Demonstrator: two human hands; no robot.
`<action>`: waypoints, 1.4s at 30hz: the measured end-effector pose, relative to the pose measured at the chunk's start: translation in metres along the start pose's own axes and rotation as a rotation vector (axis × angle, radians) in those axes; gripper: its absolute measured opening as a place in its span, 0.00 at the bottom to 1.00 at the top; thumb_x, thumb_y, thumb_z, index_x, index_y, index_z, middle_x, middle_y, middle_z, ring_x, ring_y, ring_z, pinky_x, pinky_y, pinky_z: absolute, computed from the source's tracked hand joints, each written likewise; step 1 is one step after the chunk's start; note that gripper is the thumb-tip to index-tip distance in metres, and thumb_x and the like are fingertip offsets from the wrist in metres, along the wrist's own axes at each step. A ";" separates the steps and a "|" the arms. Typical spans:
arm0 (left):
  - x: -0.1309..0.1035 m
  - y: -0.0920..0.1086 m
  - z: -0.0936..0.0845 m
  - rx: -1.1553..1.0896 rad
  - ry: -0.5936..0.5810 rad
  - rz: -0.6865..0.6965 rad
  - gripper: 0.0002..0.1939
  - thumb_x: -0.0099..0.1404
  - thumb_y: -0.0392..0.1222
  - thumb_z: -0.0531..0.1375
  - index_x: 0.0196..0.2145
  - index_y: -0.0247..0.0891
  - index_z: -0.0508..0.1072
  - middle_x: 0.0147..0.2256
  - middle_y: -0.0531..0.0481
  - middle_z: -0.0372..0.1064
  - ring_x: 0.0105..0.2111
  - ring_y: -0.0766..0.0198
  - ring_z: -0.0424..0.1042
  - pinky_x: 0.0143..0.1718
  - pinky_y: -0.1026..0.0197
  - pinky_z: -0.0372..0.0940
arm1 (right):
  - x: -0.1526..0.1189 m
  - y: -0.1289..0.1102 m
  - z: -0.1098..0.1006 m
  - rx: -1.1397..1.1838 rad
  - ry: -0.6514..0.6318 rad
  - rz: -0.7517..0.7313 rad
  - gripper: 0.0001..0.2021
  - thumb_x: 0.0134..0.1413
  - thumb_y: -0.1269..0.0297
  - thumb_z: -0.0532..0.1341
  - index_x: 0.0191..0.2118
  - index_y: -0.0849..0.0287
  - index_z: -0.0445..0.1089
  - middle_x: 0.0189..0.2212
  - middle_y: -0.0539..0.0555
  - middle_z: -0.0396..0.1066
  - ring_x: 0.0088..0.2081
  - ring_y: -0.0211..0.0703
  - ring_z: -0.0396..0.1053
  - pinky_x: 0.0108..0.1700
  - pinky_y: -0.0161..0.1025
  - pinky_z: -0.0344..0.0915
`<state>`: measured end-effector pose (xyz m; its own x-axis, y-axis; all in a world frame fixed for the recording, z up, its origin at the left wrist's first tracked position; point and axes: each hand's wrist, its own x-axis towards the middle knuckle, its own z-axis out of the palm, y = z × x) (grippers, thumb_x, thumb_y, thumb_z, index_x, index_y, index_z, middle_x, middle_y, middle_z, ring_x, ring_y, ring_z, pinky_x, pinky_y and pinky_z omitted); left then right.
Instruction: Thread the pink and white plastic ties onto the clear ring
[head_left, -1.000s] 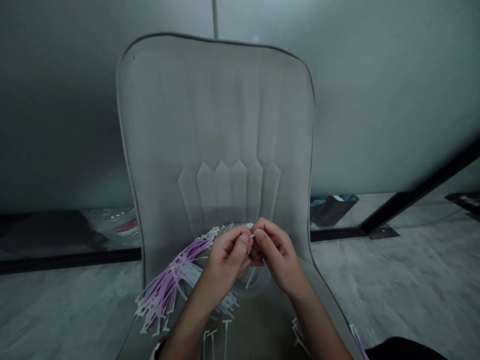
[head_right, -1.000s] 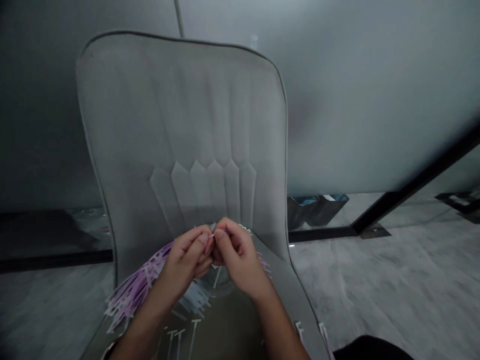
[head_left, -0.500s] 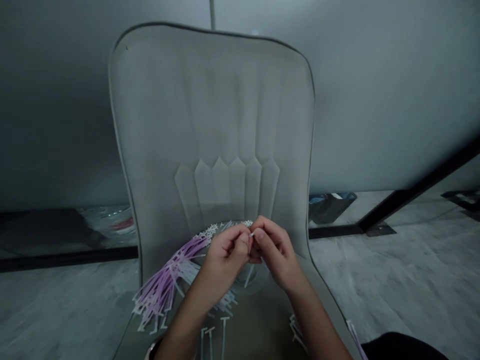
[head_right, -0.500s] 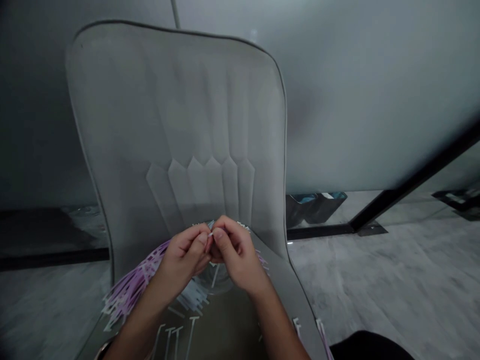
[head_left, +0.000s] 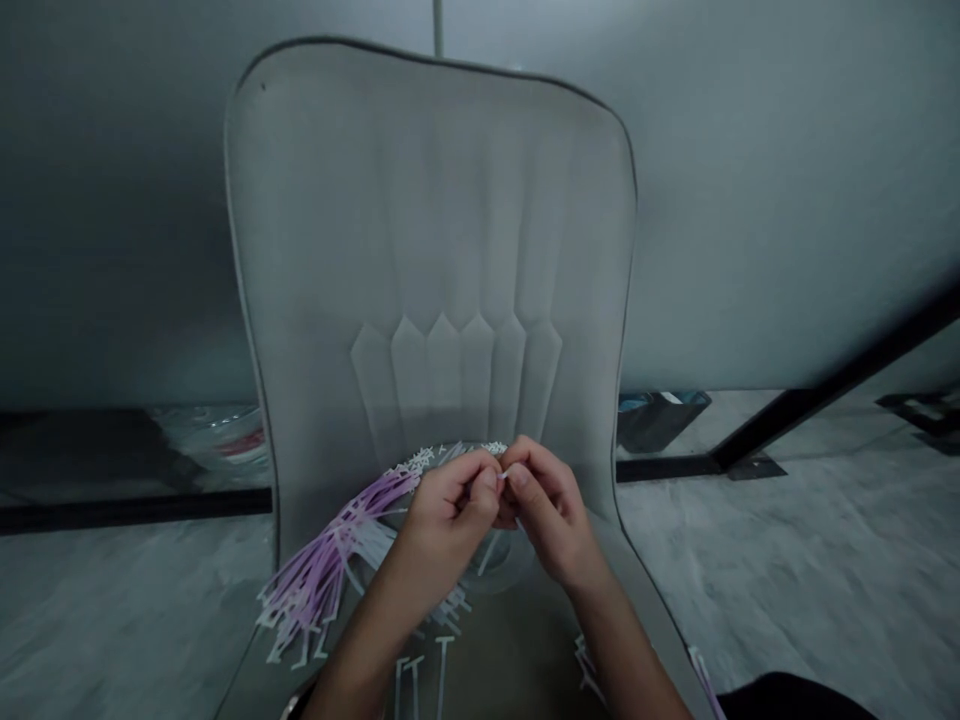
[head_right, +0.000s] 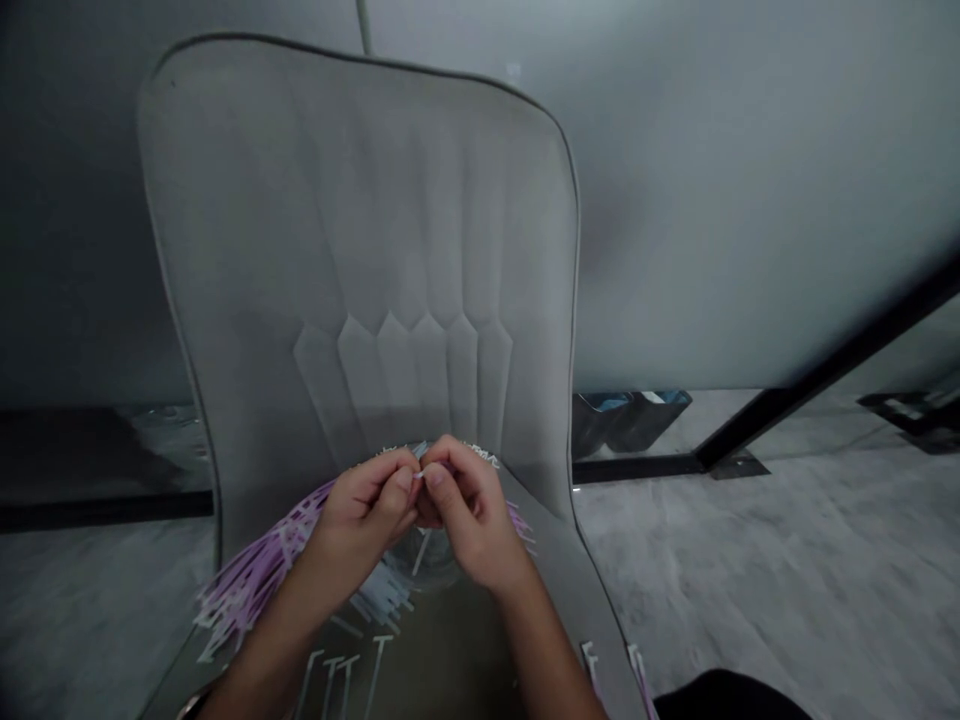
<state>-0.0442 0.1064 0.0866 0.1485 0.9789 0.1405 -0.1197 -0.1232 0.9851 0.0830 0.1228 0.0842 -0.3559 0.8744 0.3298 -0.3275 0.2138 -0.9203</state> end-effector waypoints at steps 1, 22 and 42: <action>0.000 0.001 0.000 0.017 0.001 0.008 0.16 0.68 0.48 0.54 0.24 0.38 0.63 0.20 0.58 0.49 0.19 0.71 0.45 0.17 0.70 0.44 | 0.000 -0.001 0.000 -0.019 0.003 -0.005 0.15 0.62 0.52 0.57 0.29 0.57 0.61 0.20 0.44 0.52 0.21 0.34 0.49 0.22 0.32 0.50; -0.003 0.004 -0.008 0.003 -0.119 -0.028 0.17 0.68 0.51 0.54 0.25 0.39 0.65 0.19 0.59 0.49 0.17 0.71 0.45 0.16 0.68 0.43 | -0.002 -0.005 -0.005 -0.080 -0.049 -0.003 0.16 0.63 0.52 0.56 0.28 0.57 0.59 0.21 0.45 0.52 0.23 0.35 0.51 0.24 0.33 0.52; -0.001 0.014 -0.010 -0.290 -0.190 -0.171 0.15 0.69 0.47 0.54 0.27 0.38 0.61 0.20 0.60 0.47 0.18 0.73 0.45 0.18 0.67 0.43 | -0.001 0.001 -0.006 0.254 -0.086 0.069 0.12 0.63 0.56 0.57 0.31 0.57 0.63 0.21 0.43 0.48 0.22 0.34 0.46 0.24 0.33 0.48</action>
<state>-0.0555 0.1049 0.0997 0.3665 0.9302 0.0190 -0.3460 0.1173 0.9309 0.0883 0.1250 0.0817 -0.4543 0.8406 0.2950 -0.5052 0.0296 -0.8625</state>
